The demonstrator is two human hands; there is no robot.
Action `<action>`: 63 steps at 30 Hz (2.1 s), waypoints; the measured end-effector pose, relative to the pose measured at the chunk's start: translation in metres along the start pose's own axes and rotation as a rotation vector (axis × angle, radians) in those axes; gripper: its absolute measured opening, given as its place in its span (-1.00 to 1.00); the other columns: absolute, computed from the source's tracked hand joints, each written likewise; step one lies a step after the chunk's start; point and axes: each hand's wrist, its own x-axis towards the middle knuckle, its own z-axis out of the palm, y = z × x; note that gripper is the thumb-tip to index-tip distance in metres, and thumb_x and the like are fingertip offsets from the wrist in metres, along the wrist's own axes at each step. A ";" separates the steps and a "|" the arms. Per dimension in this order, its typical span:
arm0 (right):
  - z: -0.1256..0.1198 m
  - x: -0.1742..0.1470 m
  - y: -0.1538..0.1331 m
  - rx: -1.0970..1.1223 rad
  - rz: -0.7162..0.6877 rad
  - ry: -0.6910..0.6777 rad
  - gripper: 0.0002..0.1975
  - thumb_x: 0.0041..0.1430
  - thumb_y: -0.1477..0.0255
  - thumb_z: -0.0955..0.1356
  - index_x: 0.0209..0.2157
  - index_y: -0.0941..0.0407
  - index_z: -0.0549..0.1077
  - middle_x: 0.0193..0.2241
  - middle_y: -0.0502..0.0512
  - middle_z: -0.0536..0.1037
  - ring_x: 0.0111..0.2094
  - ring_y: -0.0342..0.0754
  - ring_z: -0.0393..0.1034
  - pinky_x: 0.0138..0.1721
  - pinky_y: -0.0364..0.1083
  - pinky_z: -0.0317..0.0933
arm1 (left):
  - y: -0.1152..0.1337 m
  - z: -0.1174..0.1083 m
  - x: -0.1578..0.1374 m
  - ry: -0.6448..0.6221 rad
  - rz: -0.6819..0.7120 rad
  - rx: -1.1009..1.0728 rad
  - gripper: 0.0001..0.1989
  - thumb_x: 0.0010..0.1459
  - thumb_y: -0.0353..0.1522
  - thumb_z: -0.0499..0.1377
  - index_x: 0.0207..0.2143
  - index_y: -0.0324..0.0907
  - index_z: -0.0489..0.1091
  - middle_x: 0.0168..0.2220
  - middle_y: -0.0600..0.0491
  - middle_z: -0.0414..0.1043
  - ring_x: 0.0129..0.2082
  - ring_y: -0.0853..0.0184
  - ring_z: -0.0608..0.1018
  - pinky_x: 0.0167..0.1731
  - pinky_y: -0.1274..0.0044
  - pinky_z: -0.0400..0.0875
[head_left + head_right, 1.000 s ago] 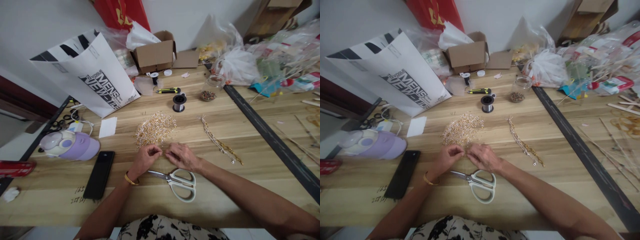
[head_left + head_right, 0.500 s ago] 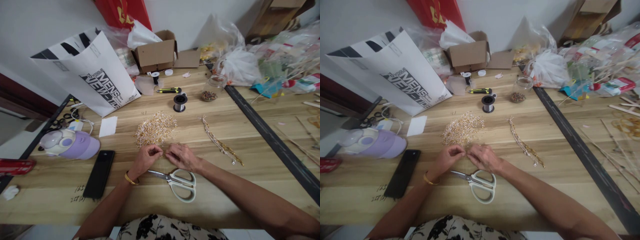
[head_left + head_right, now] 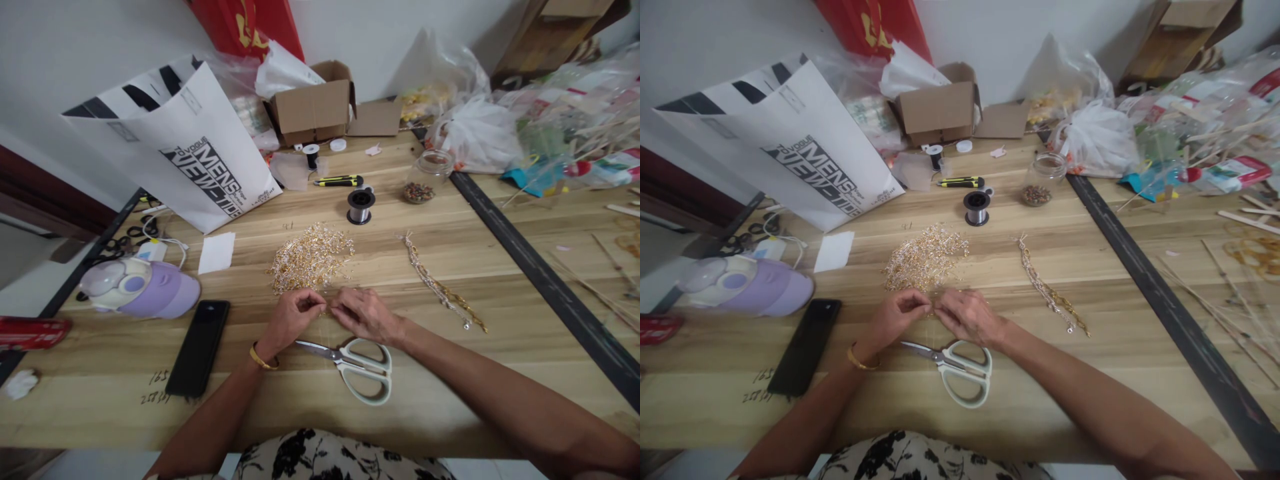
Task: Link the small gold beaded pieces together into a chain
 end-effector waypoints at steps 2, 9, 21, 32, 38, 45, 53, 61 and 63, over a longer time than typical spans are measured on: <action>0.000 0.000 0.000 -0.004 -0.003 -0.001 -0.90 0.26 0.49 0.22 -0.36 0.14 0.31 -0.49 0.06 0.45 -0.49 -0.13 0.31 -0.45 -0.16 0.14 | -0.001 0.001 0.000 -0.014 0.002 -0.035 -0.89 0.01 -0.37 0.20 -0.45 -0.27 0.44 -0.48 0.03 0.47 -0.45 0.38 0.47 -0.38 0.58 0.36; 0.001 -0.002 0.001 -0.029 0.003 0.007 -0.89 0.27 0.46 0.21 -0.34 0.13 0.32 -0.49 0.05 0.44 -0.50 -0.13 0.30 -0.46 -0.16 0.13 | -0.001 0.002 0.002 -0.040 -0.047 -0.151 -0.85 -0.03 -0.33 0.24 -0.45 -0.27 0.44 -0.46 0.03 0.48 -0.44 0.38 0.48 -0.38 0.58 0.36; 0.002 -0.003 0.002 -0.050 -0.008 0.024 -0.91 0.28 0.46 0.22 -0.31 0.13 0.32 -0.49 0.04 0.43 -0.51 -0.14 0.29 -0.47 -0.16 0.11 | 0.004 0.000 0.002 -0.104 -0.062 -0.208 -0.79 0.03 -0.27 0.22 -0.47 -0.27 0.44 -0.49 0.04 0.48 -0.45 0.38 0.48 -0.38 0.57 0.36; 0.002 -0.003 0.003 0.002 0.006 -0.018 -0.89 0.28 0.45 0.23 -0.31 0.15 0.35 -0.48 0.05 0.44 -0.48 -0.13 0.30 -0.43 -0.16 0.14 | 0.003 0.002 0.001 -0.139 -0.008 -0.189 -0.78 0.11 -0.28 0.16 -0.47 -0.27 0.39 -0.52 0.06 0.45 -0.46 0.39 0.49 -0.38 0.58 0.38; -0.003 0.002 0.000 0.192 0.147 0.036 -0.87 0.25 0.43 0.25 -0.35 0.17 0.38 -0.51 0.03 0.40 -0.52 -0.17 0.25 -0.48 -0.19 0.14 | 0.007 0.004 -0.002 -0.105 0.022 -0.158 -0.82 0.15 -0.32 0.12 -0.44 -0.26 0.35 -0.54 0.09 0.43 -0.49 0.40 0.51 -0.39 0.59 0.40; -0.001 0.003 0.002 0.419 0.323 0.033 -0.84 0.18 0.36 0.33 -0.31 0.18 0.40 -0.55 -0.05 0.34 -0.58 -0.23 0.17 -0.58 -0.24 0.08 | 0.010 0.007 -0.004 -0.060 0.061 -0.143 -0.83 0.16 -0.32 0.12 -0.43 -0.25 0.33 -0.55 0.11 0.41 -0.51 0.41 0.52 -0.41 0.61 0.41; -0.004 0.006 0.002 0.469 0.348 -0.060 -0.82 0.18 0.38 0.32 -0.43 0.19 0.42 -0.57 -0.04 0.32 -0.55 -0.22 0.16 -0.53 -0.22 0.06 | 0.007 0.013 -0.006 -0.046 0.085 -0.146 -0.82 0.18 -0.30 0.11 -0.39 -0.24 0.32 -0.53 0.08 0.43 -0.49 0.39 0.54 -0.40 0.58 0.42; -0.003 0.006 0.005 0.505 0.361 -0.043 -0.77 0.20 0.32 0.30 -0.42 0.19 0.42 -0.56 -0.03 0.31 -0.54 -0.20 0.16 -0.51 -0.21 0.06 | 0.002 0.009 -0.004 -0.025 0.080 -0.134 -0.82 0.18 -0.29 0.11 -0.39 -0.23 0.31 -0.55 0.11 0.40 -0.50 0.41 0.49 -0.41 0.60 0.37; -0.004 0.006 0.005 0.508 0.370 -0.037 -0.76 0.21 0.31 0.30 -0.42 0.19 0.42 -0.56 -0.04 0.31 -0.54 -0.21 0.15 -0.52 -0.21 0.05 | 0.003 0.008 -0.003 -0.019 0.077 -0.101 -0.81 0.18 -0.29 0.10 -0.40 -0.23 0.32 -0.55 0.11 0.40 -0.50 0.41 0.48 -0.40 0.60 0.36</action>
